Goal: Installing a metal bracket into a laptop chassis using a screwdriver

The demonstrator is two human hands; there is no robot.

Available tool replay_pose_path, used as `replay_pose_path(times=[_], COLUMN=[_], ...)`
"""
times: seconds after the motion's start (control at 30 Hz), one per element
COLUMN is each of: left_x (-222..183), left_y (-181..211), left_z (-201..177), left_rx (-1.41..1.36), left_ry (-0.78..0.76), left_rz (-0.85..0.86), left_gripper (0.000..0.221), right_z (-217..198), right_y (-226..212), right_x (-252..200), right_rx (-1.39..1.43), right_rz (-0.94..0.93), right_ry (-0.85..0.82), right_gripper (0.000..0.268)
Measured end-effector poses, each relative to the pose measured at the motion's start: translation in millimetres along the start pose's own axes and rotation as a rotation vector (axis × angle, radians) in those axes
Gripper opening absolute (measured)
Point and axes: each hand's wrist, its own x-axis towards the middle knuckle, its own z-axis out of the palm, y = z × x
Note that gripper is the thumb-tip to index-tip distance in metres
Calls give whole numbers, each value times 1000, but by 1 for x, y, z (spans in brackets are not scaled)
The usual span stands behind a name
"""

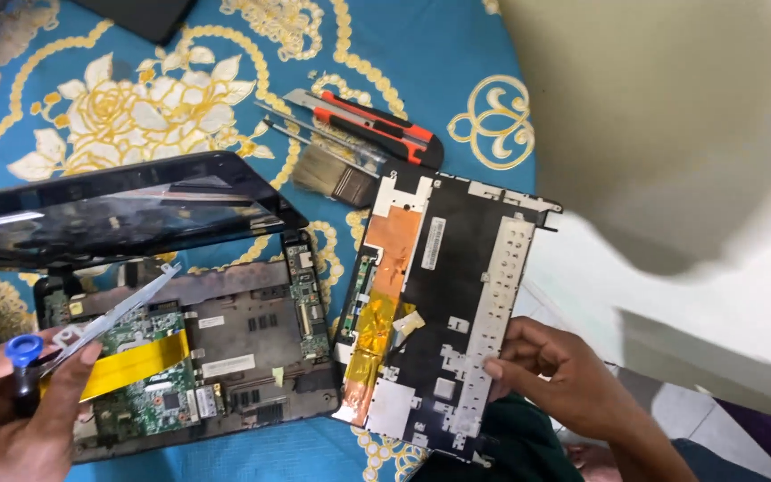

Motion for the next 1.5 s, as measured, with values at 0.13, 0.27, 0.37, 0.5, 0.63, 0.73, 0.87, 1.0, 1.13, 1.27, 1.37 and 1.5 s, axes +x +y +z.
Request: replay_pose_path(times=[0.13, 0.27, 0.37, 0.5, 0.63, 0.73, 0.87, 1.0, 1.13, 1.27, 1.37, 1.5], left_x=[5, -1, -3, 1, 12, 12, 13, 13, 11, 8, 1, -8], left_y=[-6, 13, 26, 36, 40, 49, 47, 46, 49, 56, 59, 70], left_z=[-6, -12, -4, -22, -18, -23, -25, -27, -29, -31, -32, -28], left_rx=[-89, -32, -270, -465, -552, -563, -566, -620, -645, -675, -787, -880], left_ry=[16, 7, 99, 99, -19, -22, -26, -31, -30, -29, -72, -175], left_rz=[203, 161, 18, -101, -57, -91, -59, -57, -57, -27, 2, 42], left_gripper=[33, 36, 24, 22, 19, 16, 16, 17, 16, 15, 18, 20], right_z=[1, -4, -8, 13, 0, 9, 9, 2, -22, -49, -39, 13], right_y=[-2, 6, 2, -13, 33, 30, 34, 53, 92, 146, 141, 70], right_x=[4, 6, 3, 13, 33, 30, 32, 37, 49, 70, 57, 19], right_rx=[-61, -64, -6, -315, -205, -271, -283, -189, -253, -148, -5, 266], right_rz=[52, -48, -8, 214, 185, 65, 54, -37, -132, -281, -506, -446], right_ry=[28, -9, -12, 167, 269, 351, 369, 384, 346, 273, 144, -105], right_gripper=[33, 32, 36, 22, 20, 24, 25, 25, 40, 36, 27, 25])
